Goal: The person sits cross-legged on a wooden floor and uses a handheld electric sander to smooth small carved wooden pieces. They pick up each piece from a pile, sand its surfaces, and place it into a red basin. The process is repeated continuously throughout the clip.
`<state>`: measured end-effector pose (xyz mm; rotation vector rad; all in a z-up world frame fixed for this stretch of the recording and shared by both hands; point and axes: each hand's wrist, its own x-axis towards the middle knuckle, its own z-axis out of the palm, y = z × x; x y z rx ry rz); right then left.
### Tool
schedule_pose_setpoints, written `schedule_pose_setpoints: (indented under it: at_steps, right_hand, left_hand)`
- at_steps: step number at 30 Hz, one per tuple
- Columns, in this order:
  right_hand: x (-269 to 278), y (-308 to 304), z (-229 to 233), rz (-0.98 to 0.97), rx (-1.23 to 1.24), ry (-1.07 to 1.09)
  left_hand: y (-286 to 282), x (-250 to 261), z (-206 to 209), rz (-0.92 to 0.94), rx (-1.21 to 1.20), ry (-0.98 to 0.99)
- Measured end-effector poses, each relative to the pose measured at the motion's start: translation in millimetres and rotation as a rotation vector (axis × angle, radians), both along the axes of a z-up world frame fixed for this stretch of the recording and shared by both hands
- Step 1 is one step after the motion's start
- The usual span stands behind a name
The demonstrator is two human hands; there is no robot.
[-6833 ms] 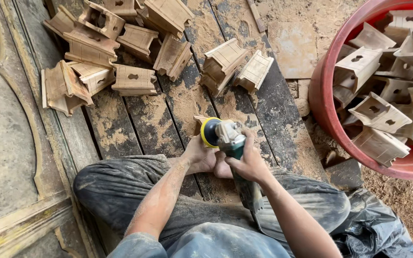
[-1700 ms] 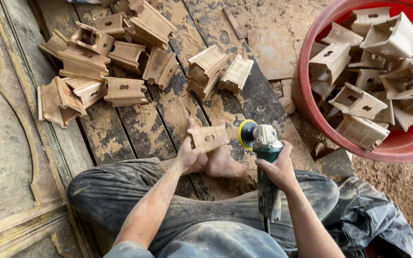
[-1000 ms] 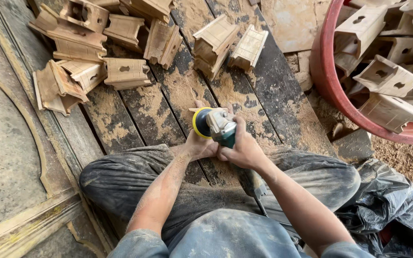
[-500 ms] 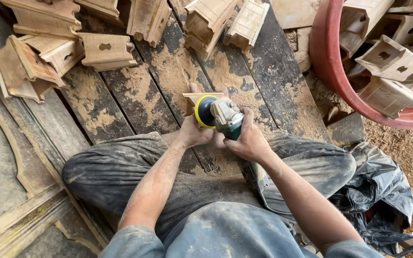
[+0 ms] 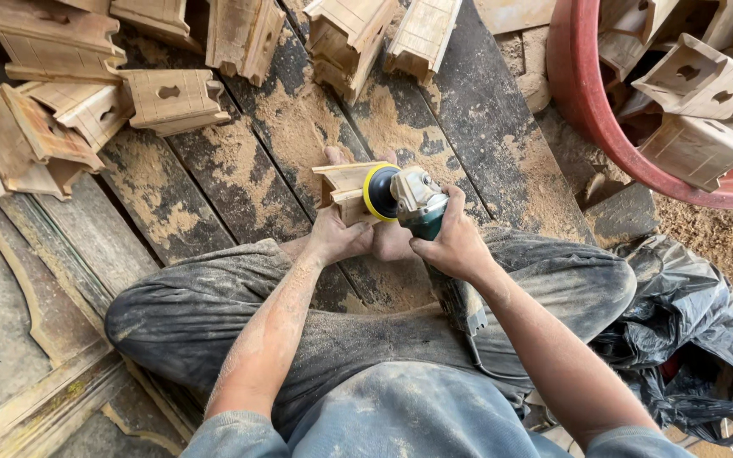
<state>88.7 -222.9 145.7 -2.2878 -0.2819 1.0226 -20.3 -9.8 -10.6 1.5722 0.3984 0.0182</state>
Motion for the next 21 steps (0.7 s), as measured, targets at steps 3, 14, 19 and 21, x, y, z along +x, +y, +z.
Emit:
schedule_pose_setpoints:
  at_steps: [3, 14, 19, 21]
  right_hand:
    - [4, -5, -8, -0.026, -0.019, 0.007]
    - [23, -16, -13, -0.119, -0.116, 0.024]
    - [27, -38, -15, -0.194, -0.125, 0.044]
    - [33, -36, 6, -0.222, -0.064, 0.031]
  left_hand:
    - [1, -4, -10, -0.001, 0.041, 0.029]
    - [5, -9, -34, -0.001, 0.057, 0.118]
    - [3, -14, -3, -0.012, 0.054, 0.092]
    - [12, 1, 19, -0.019, 0.070, 0.043]
